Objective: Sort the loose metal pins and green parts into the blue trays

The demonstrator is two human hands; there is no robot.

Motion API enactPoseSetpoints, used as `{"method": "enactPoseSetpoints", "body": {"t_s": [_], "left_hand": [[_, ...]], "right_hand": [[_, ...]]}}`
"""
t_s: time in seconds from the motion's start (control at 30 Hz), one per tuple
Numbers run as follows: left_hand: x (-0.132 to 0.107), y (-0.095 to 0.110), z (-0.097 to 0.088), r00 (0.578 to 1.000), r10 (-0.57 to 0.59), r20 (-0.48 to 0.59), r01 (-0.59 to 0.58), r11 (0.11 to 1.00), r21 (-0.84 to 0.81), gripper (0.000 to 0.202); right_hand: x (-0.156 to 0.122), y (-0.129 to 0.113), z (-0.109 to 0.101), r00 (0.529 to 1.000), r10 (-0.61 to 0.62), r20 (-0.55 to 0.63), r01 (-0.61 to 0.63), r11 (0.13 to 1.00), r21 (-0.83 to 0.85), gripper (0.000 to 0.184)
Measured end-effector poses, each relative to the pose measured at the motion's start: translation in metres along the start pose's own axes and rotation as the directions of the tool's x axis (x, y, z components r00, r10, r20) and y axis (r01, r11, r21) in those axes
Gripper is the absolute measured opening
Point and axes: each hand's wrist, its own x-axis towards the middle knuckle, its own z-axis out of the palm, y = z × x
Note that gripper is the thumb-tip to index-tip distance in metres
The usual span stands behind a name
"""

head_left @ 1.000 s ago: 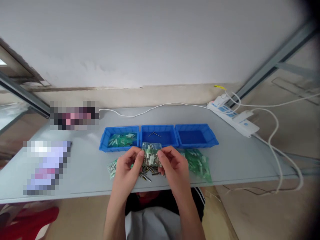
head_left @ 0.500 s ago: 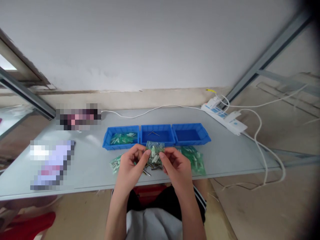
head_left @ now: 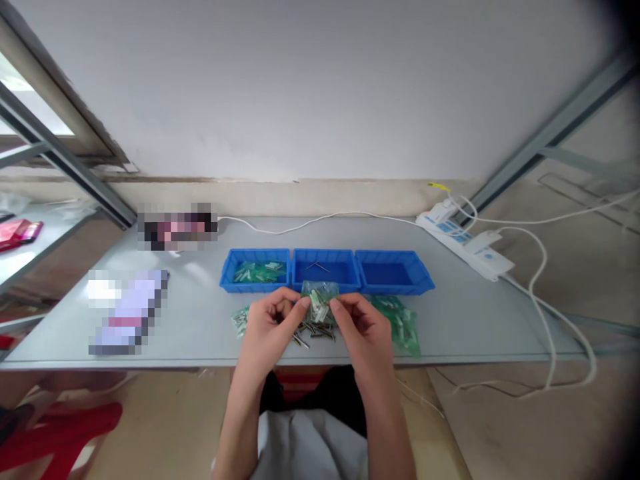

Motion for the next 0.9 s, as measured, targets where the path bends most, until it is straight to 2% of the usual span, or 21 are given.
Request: {"method": "enactPoseSetpoints", "body": {"t_s": [0.2,0.37,0.53,0.67,0.9], "left_hand": [[-0.002,0.000,-0.003,1.000,-0.009,0.000,0.009,1.000,0.008,0.046],[-0.004,-0.002,-0.004,1.000,-0.022,0.022,0.022,1.000,0.012,0.049],[0.001,-0.005,0.002,0.999,-0.031,-0.013,0.031,0.999,-0.010,0.051],[0.002,-0.008,0.007,0.999,-0.034,-0.035,0.033,0.999,-0.030,0.047],[-0.001,-0.004,0.001,0.999,-0.036,-0.041,0.036,0.999,-0.002,0.046]], "right_hand": [[0.002,-0.006,0.004,0.998,0.013,0.061,-0.015,1.000,0.022,0.038],[0.003,0.000,0.003,0.999,0.016,0.050,-0.018,0.999,0.026,0.039],[0.011,0.007,0.000,0.995,0.031,0.096,-0.034,0.999,0.027,0.042],[0.018,0.008,0.000,0.996,0.030,0.085,-0.036,0.997,0.062,0.043],[0.018,0.012,0.004,0.994,0.031,0.101,-0.040,0.995,0.088,0.040]]}}
